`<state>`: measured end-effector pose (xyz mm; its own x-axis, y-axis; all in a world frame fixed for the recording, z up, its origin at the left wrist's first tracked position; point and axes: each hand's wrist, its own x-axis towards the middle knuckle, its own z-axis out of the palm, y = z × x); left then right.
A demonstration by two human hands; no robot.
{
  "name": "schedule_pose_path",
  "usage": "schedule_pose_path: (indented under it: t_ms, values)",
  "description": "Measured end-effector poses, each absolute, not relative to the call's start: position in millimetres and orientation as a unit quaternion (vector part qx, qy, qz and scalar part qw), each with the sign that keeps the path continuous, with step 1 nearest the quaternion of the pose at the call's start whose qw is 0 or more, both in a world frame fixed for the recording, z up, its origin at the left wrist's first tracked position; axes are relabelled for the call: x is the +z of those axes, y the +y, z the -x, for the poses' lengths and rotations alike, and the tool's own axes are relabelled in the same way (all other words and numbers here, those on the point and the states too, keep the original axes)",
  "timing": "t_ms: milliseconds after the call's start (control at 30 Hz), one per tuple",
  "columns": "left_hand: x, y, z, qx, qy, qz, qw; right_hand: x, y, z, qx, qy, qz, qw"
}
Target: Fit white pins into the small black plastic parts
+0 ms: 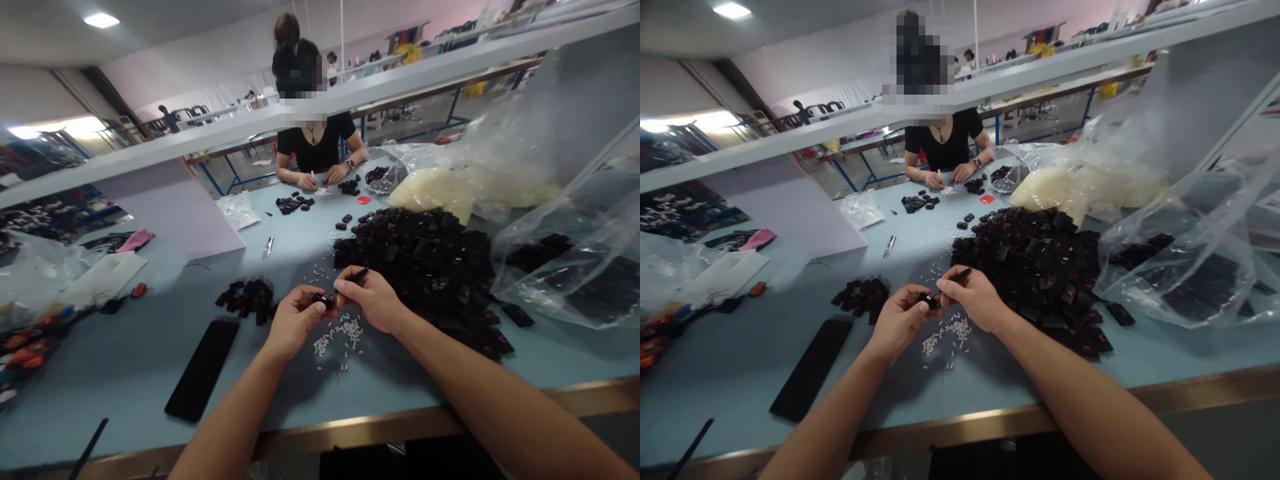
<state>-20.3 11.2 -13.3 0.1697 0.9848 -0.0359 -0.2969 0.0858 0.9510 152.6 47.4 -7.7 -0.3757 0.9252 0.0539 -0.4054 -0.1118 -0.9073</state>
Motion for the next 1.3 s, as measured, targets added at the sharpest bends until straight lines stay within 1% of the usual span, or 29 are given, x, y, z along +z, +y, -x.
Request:
schedule_pose_path:
  t_ms: [633,833,1300]
  values:
    - [-17.4,11.1,20.6,0.509,0.377,-0.461,0.622,-9.0,48.5,-151.4,0.686,-0.464,0.305,0.470]
    - [-19.4,11.3,22.6,0.510,0.380,-0.483,0.601,-7.0,47.1,-151.4,0.686,-0.470,0.310,0.461]
    - [-13.3,8.1,15.4,0.537,0.353,-0.429,0.635,-4.8,47.4,-153.6,0.617,-0.549,0.325,0.461]
